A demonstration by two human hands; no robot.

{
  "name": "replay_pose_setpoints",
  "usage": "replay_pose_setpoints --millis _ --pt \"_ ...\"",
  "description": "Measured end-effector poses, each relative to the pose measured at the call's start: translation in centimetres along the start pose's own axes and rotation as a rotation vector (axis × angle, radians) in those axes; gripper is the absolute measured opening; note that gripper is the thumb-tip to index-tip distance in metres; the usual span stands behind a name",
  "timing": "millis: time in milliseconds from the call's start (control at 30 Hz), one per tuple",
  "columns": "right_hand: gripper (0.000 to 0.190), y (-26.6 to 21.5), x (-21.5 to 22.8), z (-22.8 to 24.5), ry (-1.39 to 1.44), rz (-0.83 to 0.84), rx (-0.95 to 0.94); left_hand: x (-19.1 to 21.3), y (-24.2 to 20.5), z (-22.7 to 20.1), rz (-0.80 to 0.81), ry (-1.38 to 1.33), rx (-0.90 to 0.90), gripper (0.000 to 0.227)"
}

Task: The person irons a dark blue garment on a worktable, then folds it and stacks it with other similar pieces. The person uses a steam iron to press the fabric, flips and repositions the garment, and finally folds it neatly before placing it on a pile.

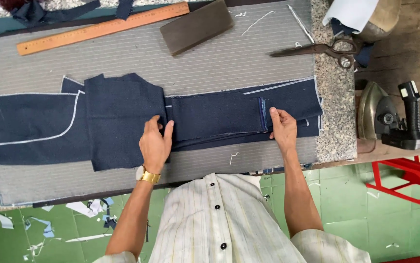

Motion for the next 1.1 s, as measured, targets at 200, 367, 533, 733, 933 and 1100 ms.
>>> replay_pose_setpoints --millis 200,367,533,733,933,1100 --pt "0.034 0.4 0.3 -0.6 -0.003 0.004 0.002 -3.3 0.3 -1.0 0.154 0.011 0.075 0.048" --pt "0.034 0.6 0.3 -1.2 0.016 0.017 0.006 -5.6 0.5 -5.3 0.142 -0.100 0.107 0.041" --pt "0.033 2.0 0.4 -3.3 -0.024 -0.003 0.013 -8.0 -1.3 -13.4 0.208 -0.511 -0.048 0.041" --pt "0.034 3.9 1.0 -6.4 -0.056 0.007 0.029 -6.4 -2.2 -13.0 0.187 -0.558 -0.154 0.047" --pt "0.036 2.3 1.0 -4.1 -0.100 -0.006 0.036 4.1 -2.4 4.2 -0.192 -0.112 0.106 0.032" --pt "0.045 -0.6 -0.8 1.2 -0.295 -0.037 0.077 10.4 -5.5 13.9 -0.405 0.237 0.119 0.028"
Point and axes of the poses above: each hand's wrist, its own y-axis towards the middle knuckle, its own x-axis out of the back of the hand, z = x × y, the point moved 8 cm from there along y, towards the middle knuckle, and after that the axes turned 3 degrees about -x, right-handed, at the moved point
